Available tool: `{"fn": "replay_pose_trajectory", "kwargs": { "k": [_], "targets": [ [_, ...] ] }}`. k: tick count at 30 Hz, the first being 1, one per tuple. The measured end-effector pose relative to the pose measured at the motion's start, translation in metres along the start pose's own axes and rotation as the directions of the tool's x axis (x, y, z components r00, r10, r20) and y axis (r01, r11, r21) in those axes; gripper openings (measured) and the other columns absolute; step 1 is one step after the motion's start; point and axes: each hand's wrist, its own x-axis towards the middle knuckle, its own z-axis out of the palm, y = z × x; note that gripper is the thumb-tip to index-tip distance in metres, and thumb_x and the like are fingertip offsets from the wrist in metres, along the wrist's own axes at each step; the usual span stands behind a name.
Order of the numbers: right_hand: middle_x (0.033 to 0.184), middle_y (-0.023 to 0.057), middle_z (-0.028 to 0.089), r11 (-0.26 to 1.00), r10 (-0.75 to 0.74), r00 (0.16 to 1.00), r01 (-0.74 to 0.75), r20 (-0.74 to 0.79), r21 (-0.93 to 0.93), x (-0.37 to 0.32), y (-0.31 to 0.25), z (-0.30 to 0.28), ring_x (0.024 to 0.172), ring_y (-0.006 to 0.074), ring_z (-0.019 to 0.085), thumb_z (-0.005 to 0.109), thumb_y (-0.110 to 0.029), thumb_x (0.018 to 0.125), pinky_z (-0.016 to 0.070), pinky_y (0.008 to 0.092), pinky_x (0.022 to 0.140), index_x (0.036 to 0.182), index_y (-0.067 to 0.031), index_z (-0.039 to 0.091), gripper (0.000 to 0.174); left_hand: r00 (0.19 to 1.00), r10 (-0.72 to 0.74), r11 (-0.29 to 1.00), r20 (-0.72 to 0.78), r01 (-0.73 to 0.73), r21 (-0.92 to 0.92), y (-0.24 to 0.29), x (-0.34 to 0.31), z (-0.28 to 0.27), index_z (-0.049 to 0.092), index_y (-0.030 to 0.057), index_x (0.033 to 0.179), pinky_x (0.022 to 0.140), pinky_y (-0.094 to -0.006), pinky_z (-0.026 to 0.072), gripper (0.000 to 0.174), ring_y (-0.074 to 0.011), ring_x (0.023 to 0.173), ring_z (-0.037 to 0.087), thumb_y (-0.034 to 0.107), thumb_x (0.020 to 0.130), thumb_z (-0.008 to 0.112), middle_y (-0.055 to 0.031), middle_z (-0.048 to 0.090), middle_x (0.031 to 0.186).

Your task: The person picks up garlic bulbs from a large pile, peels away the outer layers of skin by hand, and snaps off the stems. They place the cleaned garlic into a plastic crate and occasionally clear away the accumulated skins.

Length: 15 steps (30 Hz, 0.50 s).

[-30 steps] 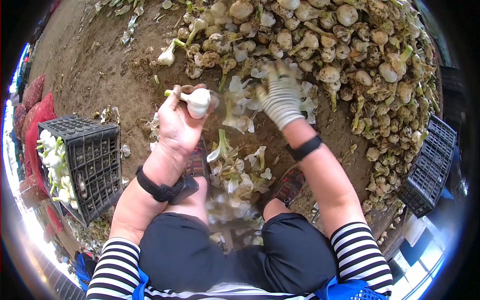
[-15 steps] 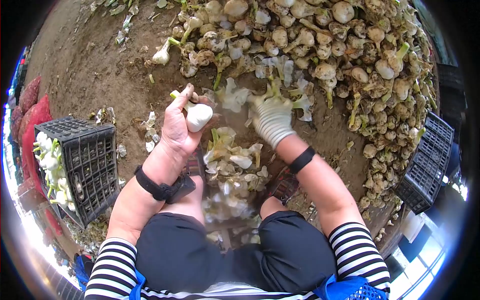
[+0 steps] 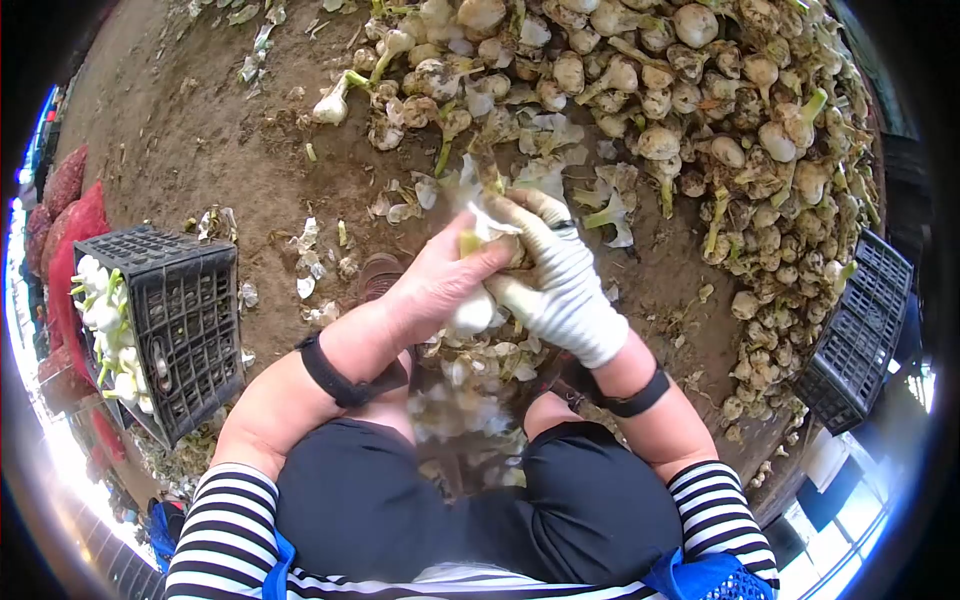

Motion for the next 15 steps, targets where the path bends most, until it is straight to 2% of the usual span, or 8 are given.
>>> {"fn": "replay_pose_trajectory", "kwargs": {
  "k": [3, 4, 5, 7, 9, 11, 13, 15],
  "targets": [
    [0.109, 0.0156, 0.06, 0.74, 0.359, 0.912, -0.409, 0.2, 0.534, 0.007, 0.005, -0.037, 0.108, 0.0306, 0.052, 0.057, -0.009, 0.079, 0.0387, 0.0376, 0.097, 0.123, -0.0114, 0.054, 0.044, 1.0, 0.021, 0.998, 0.01, -0.021, 0.052, 0.012, -0.007, -0.005, 0.039, 0.004, 0.129, 0.083, -0.0269, 0.0453, 0.065, -0.0117, 0.099, 0.054, 0.024, 0.077, 0.073, -0.0058, 0.055, 0.112],
    [0.118, 0.0113, 0.059, 0.976, 0.088, 0.995, -0.095, -0.046, -0.198, 0.012, 0.009, -0.049, 0.11, 0.033, 0.051, 0.054, -0.013, 0.083, 0.0352, 0.0396, 0.099, 0.125, -0.0112, 0.053, 0.042, 0.999, 0.044, 0.975, 0.008, -0.044, 0.22, 0.009, -0.004, -0.013, 0.045, 0.0056, 0.125, 0.084, -0.029, 0.047, 0.058, -0.0148, 0.099, 0.055, 0.012, 0.075, 0.073, -0.0064, 0.056, 0.109],
    [0.119, 0.0074, 0.059, 0.953, -0.098, 0.987, 0.057, -0.126, -0.297, 0.019, -0.004, -0.047, 0.115, 0.0343, 0.048, 0.054, -0.012, 0.083, 0.0306, 0.0449, 0.101, 0.125, -0.0122, 0.052, 0.042, 0.999, 0.042, 0.976, 0.006, -0.043, 0.214, 0.007, -0.005, -0.011, 0.045, 0.0056, 0.125, 0.084, -0.029, 0.047, 0.058, -0.0148, 0.099, 0.055, 0.012, 0.075, 0.073, -0.0064, 0.056, 0.109],
    [0.12, 0.0062, 0.058, 0.906, -0.227, 0.974, 0.21, -0.003, -0.368, 0.018, -0.019, -0.029, 0.12, 0.033, 0.045, 0.056, -0.014, 0.081, 0.0231, 0.0522, 0.104, 0.125, -0.0156, 0.052, 0.044, 0.956, 0.286, 0.644, 0.065, -0.242, 0.726, 0.003, -0.004, -0.005, 0.053, 0.0051, 0.115, 0.086, -0.0301, 0.0461, 0.055, -0.0172, 0.096, 0.057, 0.009, 0.066, 0.076, -0.0075, 0.058, 0.103],
    [0.112, 0.0036, 0.062, 0.823, -0.261, 0.948, 0.316, 0.179, -0.472, 0.008, -0.011, -0.007, 0.122, 0.0295, 0.044, 0.061, -0.025, 0.077, 0.017, 0.0587, 0.104, 0.126, -0.0216, 0.051, 0.049, 0.827, 0.486, 0.426, 0.283, -0.507, 0.75, 0.002, -0.002, -0.001, 0.057, 0.0068, 0.109, 0.086, -0.0299, 0.0463, 0.058, -0.0191, 0.093, 0.059, 0.011, 0.056, 0.079, -0.0085, 0.06, 0.099],
    [0.108, 0.0029, 0.063, 0.822, -0.233, 0.958, 0.286, 0.166, -0.493, 0.002, 0.001, 0.002, 0.121, 0.029, 0.045, 0.061, -0.024, 0.077, 0.0179, 0.0592, 0.103, 0.127, -0.0207, 0.05, 0.052, 0.932, 0.329, 0.504, 0.152, -0.31, 0.806, 0.003, -0.005, -0.007, 0.058, 0.0058, 0.108, 0.086, -0.0292, 0.0464, 0.054, -0.0174, 0.093, 0.059, 0.012, 0.058, 0.078, -0.0083, 0.061, 0.099],
    [0.111, 0.003, 0.062, 0.817, -0.144, 0.979, 0.2, 0.144, -0.541, 0.001, 0.005, -0.004, 0.116, 0.0297, 0.048, 0.062, -0.023, 0.076, 0.0189, 0.0596, 0.102, 0.129, -0.0194, 0.049, 0.055, 0.955, 0.281, 0.612, 0.097, -0.256, 0.748, 0.0, -0.004, -0.013, 0.057, 0.0052, 0.107, 0.085, -0.0293, 0.0466, 0.053, -0.0166, 0.093, 0.059, 0.012, 0.059, 0.078, -0.0083, 0.061, 0.099],
    [0.116, 0.0033, 0.059, 0.693, -0.187, 0.982, 0.139, 0.009, -0.707, 0.001, 0.025, -0.009, 0.108, 0.0289, 0.054, 0.066, -0.019, 0.072, 0.0236, 0.0565, 0.099, 0.128, -0.0179, 0.048, 0.059, 0.974, 0.222, 0.719, 0.049, -0.197, 0.666, 0.002, -0.002, -0.014, 0.057, 0.0026, 0.108, 0.084, -0.0281, 0.0473, 0.051, -0.0138, 0.09, 0.059, 0.014, 0.063, 0.078, -0.0065, 0.062, 0.099]
  ]
}}
